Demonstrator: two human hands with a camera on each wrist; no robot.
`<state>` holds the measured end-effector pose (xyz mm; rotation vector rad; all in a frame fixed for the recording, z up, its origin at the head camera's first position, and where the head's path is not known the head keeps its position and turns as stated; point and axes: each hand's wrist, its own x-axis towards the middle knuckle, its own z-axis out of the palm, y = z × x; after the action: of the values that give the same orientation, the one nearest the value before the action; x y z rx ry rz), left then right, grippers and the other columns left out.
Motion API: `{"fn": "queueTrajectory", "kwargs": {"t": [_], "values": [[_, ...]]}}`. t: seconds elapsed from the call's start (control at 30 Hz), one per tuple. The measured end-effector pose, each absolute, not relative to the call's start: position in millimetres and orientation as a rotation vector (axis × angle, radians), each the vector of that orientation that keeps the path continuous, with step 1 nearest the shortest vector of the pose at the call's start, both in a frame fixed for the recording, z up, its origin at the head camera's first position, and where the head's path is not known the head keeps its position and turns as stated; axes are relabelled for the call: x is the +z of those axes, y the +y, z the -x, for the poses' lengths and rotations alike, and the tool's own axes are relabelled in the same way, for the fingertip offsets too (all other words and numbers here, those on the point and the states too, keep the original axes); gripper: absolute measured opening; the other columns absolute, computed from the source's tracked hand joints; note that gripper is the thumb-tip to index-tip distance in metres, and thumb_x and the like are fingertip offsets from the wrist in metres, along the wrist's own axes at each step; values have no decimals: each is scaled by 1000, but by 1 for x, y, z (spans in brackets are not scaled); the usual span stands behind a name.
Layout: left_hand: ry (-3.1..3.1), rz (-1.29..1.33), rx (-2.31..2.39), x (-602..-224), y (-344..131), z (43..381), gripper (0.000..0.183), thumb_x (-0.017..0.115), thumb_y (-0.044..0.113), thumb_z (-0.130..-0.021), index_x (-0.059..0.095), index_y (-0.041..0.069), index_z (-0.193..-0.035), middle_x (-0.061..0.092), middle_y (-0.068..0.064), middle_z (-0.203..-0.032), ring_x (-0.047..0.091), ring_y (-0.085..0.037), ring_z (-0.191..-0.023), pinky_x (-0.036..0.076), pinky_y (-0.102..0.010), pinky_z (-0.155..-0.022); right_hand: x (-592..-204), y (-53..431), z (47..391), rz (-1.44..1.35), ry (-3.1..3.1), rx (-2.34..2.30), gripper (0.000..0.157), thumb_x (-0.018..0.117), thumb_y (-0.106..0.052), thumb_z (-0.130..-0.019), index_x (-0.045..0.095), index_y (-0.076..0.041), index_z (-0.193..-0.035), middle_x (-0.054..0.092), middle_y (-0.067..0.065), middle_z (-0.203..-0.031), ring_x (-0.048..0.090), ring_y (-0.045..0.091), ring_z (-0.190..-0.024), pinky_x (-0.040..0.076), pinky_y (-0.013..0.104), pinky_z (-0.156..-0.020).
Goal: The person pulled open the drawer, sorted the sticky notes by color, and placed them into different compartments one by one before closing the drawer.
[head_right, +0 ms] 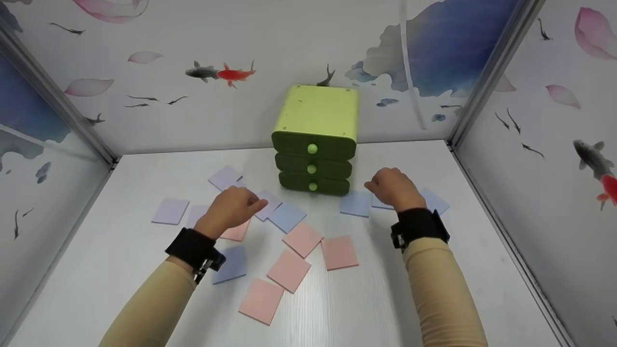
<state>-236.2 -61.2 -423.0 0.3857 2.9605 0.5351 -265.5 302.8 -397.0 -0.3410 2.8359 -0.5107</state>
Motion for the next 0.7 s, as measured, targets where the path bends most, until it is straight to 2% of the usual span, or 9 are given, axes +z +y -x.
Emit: {"fn": "queueTrajectory", "kwargs": {"t": [0.13,0.2,0.27,0.37,0.43,0.5,0.6,0.7], "values": [[2941,-421,577,-416,-39,244,44,55,40,-98,69,11,-68,53,3,-58,52,-14,-61,43,-29,-61,-386,305,276,310,2816,-542,40,46,-26,-102,68,5,-115,71,22,-104,65,36,-100,50,54,-89],[2924,-427,621,-414,-29,247,46,55,39,-98,65,11,-64,45,4,-55,48,-13,-58,39,-28,-57,-380,306,280,299,2800,-552,42,44,-27,-103,67,6,-117,69,25,-108,64,39,-105,48,56,-92],[2921,-433,667,-411,-19,251,43,54,39,-99,68,11,-70,47,4,-58,49,-12,-59,39,-26,-57,-374,306,285,283,2788,-551,44,42,-28,-104,66,7,-118,68,26,-111,62,41,-107,47,57,-94],[2928,-435,727,-406,-5,257,38,53,39,-100,76,11,-88,60,1,-68,55,-13,-66,44,-26,-60,-364,306,291,259,2789,-553,46,38,-28,-104,66,7,-116,68,27,-111,62,41,-106,47,56,-92],[2950,-431,759,-403,3,262,35,53,38,-100,77,12,-100,68,1,-78,59,-13,-71,47,-26,-63,-359,304,295,243,2805,-545,47,36,-29,-104,69,4,-104,68,26,-110,63,38,-101,47,52,-87],[2959,-415,821,-400,11,268,35,52,38,-100,77,13,-103,72,0,-83,62,-13,-72,49,-26,-64,-353,301,300,230,2824,-545,48,35,-30,-104,69,2,-93,69,24,-107,62,35,-94,46,47,-82],[2956,-371,962,-397,20,276,35,53,38,-100,77,13,-101,72,0,-83,62,-12,-70,47,-25,-62,-347,293,306,207,2833,-552,52,34,-35,-104,66,2,-89,68,23,-106,60,31,-89,45,44,-78],[2922,-305,1100,-397,29,282,36,53,40,-99,76,13,-103,72,1,-84,62,-11,-71,48,-25,-64,-343,283,312,188,2830,-578,55,34,-39,-104,67,4,-98,67,23,-108,61,32,-92,45,46,-80]]}}
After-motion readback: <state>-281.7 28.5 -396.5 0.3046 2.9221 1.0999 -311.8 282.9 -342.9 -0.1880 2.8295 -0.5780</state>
